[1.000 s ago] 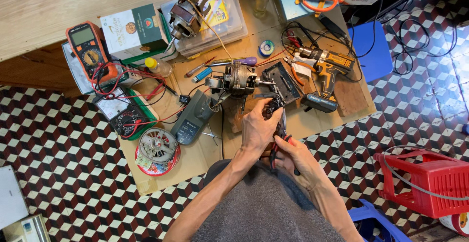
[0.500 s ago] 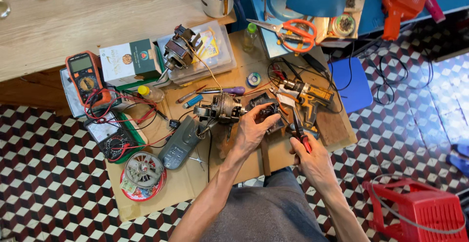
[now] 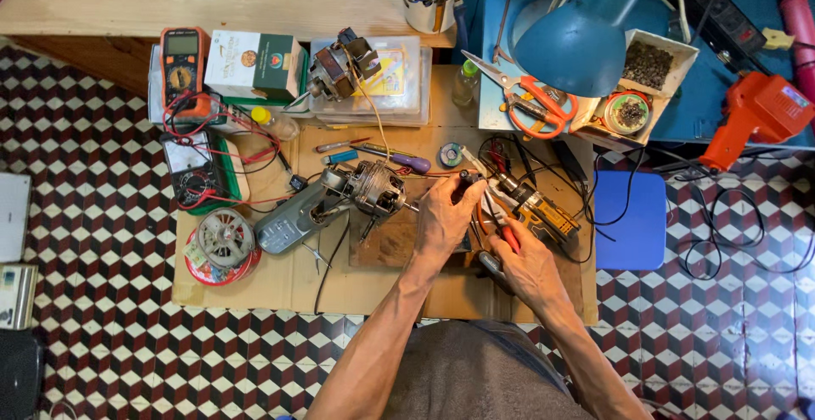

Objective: The person works on a disassembled electric motor on a cluttered workbench. They use pliers to strip and adjust wires, then connect them to the motor's internal components. The person also uses a multimeter to test electrical continuity and a cordless drill to tighten screws on the motor housing.

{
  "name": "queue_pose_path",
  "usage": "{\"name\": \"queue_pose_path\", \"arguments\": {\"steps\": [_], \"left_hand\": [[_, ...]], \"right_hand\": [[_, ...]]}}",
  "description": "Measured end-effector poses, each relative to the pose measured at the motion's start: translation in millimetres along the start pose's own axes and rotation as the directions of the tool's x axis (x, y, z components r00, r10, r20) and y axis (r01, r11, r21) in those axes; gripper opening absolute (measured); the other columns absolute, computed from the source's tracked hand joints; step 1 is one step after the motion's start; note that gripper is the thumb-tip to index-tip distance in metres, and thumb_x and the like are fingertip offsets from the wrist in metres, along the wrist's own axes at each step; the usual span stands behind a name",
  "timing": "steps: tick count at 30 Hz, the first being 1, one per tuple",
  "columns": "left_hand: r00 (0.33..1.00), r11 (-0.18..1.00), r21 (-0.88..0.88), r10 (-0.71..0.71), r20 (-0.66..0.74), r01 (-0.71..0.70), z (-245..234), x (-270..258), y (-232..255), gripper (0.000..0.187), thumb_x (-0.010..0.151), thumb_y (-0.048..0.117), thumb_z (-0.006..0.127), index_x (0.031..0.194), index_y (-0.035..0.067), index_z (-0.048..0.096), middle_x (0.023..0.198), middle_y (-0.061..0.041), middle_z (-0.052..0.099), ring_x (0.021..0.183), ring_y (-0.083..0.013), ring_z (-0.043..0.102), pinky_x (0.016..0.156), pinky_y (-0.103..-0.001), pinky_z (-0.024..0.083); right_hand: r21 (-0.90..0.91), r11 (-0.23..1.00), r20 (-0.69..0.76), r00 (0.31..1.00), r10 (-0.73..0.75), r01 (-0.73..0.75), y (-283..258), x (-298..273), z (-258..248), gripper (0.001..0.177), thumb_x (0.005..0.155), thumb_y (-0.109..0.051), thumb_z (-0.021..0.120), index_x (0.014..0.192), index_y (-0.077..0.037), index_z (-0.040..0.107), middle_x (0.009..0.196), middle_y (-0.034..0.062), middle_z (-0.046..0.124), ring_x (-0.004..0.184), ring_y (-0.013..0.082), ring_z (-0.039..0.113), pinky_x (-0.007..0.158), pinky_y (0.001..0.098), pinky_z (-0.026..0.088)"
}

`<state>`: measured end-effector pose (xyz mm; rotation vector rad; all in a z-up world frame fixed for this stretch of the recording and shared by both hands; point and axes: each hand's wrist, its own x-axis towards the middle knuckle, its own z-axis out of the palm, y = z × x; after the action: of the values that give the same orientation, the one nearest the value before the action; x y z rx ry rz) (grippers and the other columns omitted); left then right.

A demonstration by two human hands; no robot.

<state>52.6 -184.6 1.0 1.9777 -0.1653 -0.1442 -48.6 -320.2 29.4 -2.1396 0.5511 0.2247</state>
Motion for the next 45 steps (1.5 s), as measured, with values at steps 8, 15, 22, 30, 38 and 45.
{"name": "queue_pose_path", "arguments": {"steps": [8,15,22,30,38,45], "left_hand": [[0.999,0.993,0.11,-0.032,0.0,0.032,9.5,-15.0,-1.1,0.028,0.092,0.024,0.073,0.115,0.008,0.073,0.085,-0.012,0.068,0.074,-0.0271,0.067,0.064,-0.04,0.053],[0.999,0.997,0.063,-0.033,-0.038,0.036,24.5,-17.7,-3.1,0.027,0.09,0.022,0.075,0.114,0.01,0.075,0.085,-0.014,0.067,0.073,-0.0273,0.066,0.065,-0.04,0.052],[0.996,0.991,0.105,-0.085,0.013,0.083,24.1,-17.2,-8.3,0.029,0.09,0.025,0.075,0.114,0.009,0.073,0.082,-0.013,0.066,0.071,-0.0269,0.065,0.063,-0.041,0.051],[0.991,0.988,0.1,-0.121,0.048,0.116,20.5,-26.0,-21.8,0.026,0.092,0.025,0.074,0.113,0.011,0.075,0.082,-0.014,0.066,0.071,-0.0255,0.065,0.064,-0.039,0.051],[0.995,0.995,0.071,-0.08,0.054,0.076,24.0,-34.0,-33.7,0.03,0.091,0.025,0.072,0.117,0.011,0.075,0.087,-0.012,0.071,0.072,-0.0217,0.067,0.061,-0.037,0.052],[0.991,0.989,0.067,-0.134,0.014,0.133,14.4,-35.7,-27.1,0.029,0.093,0.027,0.073,0.115,0.008,0.074,0.092,-0.013,0.071,0.07,-0.0229,0.068,0.061,-0.037,0.054]], "right_hand": [[0.099,0.928,-0.144,0.928,-0.344,0.36,-34.1,-21.5,-51.2,0.04,0.101,-0.025,0.058,0.137,-0.008,0.054,0.087,0.0068,0.074,0.071,0.0126,0.072,0.059,0.0292,0.058],[-0.259,0.877,-0.028,0.904,-0.426,0.405,-12.2,11.0,-28.3,0.028,0.101,-0.019,0.065,0.126,-0.006,0.063,0.081,0.0153,0.07,0.068,0.0229,0.068,0.059,0.0356,0.054],[0.029,0.817,-0.3,0.785,-0.542,0.575,-7.4,-14.2,-46.0,0.032,0.106,-0.02,0.06,0.131,-0.002,0.054,0.088,0.0136,0.072,0.073,0.019,0.072,0.054,0.0305,0.057],[-0.05,0.929,-0.16,0.915,-0.37,0.367,-23.0,0.4,-60.3,0.023,0.104,-0.02,0.062,0.121,-0.004,0.061,0.074,0.0101,0.071,0.059,0.0156,0.067,0.049,0.0321,0.051],[-0.433,0.796,0.082,0.898,-0.433,0.423,-10.6,8.3,-15.1,0.014,0.102,-0.016,0.066,0.109,-0.005,0.063,0.072,0.0111,0.068,0.06,0.0199,0.066,0.054,0.0334,0.051],[0.046,0.876,-0.266,0.851,-0.452,0.48,-27.9,-13.8,-42.7,0.025,0.103,-0.023,0.06,0.119,-0.004,0.062,0.078,0.0127,0.071,0.063,0.0235,0.07,0.049,0.0361,0.055]]}}
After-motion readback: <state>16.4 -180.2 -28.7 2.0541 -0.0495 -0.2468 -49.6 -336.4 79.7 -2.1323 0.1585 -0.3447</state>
